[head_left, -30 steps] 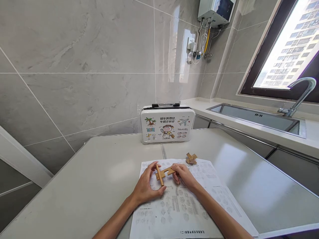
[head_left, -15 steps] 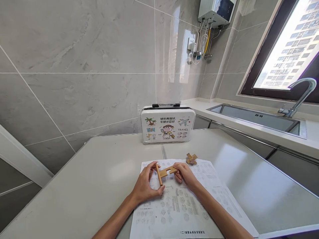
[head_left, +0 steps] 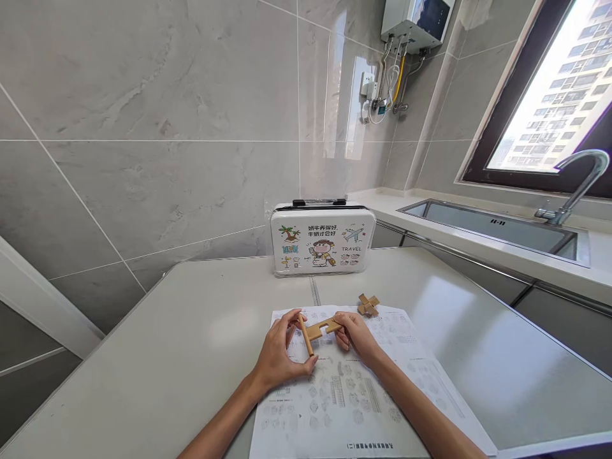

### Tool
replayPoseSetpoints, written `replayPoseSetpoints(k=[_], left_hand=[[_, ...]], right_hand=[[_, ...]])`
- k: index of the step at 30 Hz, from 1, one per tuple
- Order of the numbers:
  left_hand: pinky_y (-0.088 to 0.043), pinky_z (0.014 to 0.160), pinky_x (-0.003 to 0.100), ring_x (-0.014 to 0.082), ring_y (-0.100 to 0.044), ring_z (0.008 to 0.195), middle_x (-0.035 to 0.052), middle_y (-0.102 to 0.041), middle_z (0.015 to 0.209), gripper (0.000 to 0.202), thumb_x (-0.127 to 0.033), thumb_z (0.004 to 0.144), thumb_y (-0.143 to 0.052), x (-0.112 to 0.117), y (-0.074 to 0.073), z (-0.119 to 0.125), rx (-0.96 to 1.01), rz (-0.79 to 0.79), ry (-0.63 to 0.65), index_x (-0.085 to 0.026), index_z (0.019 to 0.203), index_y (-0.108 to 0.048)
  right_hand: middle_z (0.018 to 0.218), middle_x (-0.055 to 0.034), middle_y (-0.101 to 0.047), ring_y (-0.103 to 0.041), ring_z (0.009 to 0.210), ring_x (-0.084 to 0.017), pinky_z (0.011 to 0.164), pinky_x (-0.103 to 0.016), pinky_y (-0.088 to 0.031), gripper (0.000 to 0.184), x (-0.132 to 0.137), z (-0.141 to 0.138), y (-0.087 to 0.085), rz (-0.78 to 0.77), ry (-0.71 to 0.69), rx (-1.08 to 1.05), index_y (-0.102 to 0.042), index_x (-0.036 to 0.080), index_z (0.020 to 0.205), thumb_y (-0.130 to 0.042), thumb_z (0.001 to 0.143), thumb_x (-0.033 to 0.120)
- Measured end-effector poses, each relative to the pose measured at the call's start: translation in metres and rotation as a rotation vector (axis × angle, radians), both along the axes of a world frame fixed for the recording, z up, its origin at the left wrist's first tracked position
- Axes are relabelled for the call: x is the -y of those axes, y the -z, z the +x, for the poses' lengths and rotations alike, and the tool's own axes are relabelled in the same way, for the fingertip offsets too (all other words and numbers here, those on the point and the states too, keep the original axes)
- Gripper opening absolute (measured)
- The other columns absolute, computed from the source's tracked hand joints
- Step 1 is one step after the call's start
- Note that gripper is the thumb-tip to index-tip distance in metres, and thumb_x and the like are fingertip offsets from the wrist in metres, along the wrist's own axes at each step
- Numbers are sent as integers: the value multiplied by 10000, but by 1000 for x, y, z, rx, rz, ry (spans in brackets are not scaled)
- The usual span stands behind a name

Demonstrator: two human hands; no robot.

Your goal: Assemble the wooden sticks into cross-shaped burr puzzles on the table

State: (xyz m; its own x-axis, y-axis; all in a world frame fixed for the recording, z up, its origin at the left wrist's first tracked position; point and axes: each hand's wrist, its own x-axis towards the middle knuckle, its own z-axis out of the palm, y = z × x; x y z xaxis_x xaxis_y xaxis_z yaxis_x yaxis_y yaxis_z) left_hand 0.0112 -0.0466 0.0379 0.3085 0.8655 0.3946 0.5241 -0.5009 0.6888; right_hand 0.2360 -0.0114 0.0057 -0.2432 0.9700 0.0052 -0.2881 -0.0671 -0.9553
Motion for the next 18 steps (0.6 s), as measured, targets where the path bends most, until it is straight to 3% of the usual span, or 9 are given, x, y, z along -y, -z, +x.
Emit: replayPoseSetpoints(k=[7, 18], left_hand=[[-461, 1124, 482, 316, -579, 1273, 88, -633, 1343, 921, -184, 606, -779, -1, -2, -2, 18, -52, 69, -276, 1442, -403], [-501, 1064, 478, 315, -616, 1199, 92, -649, 1309, 915, -267, 621, -819, -2, 1, -2, -19, 3, 4, -268, 1445, -423]], right_hand=[[388, 72, -401, -347, 328, -77, 394, -238, -225, 436, 0, 0, 2, -7, -17, -16, -410, 232, 555, -629, 855, 459], [385, 73, -396, -342, 324, -77, 389, -236, -220, 423, -1, -1, 0, -11, 6, -11, -409, 235, 545, -629, 835, 451]])
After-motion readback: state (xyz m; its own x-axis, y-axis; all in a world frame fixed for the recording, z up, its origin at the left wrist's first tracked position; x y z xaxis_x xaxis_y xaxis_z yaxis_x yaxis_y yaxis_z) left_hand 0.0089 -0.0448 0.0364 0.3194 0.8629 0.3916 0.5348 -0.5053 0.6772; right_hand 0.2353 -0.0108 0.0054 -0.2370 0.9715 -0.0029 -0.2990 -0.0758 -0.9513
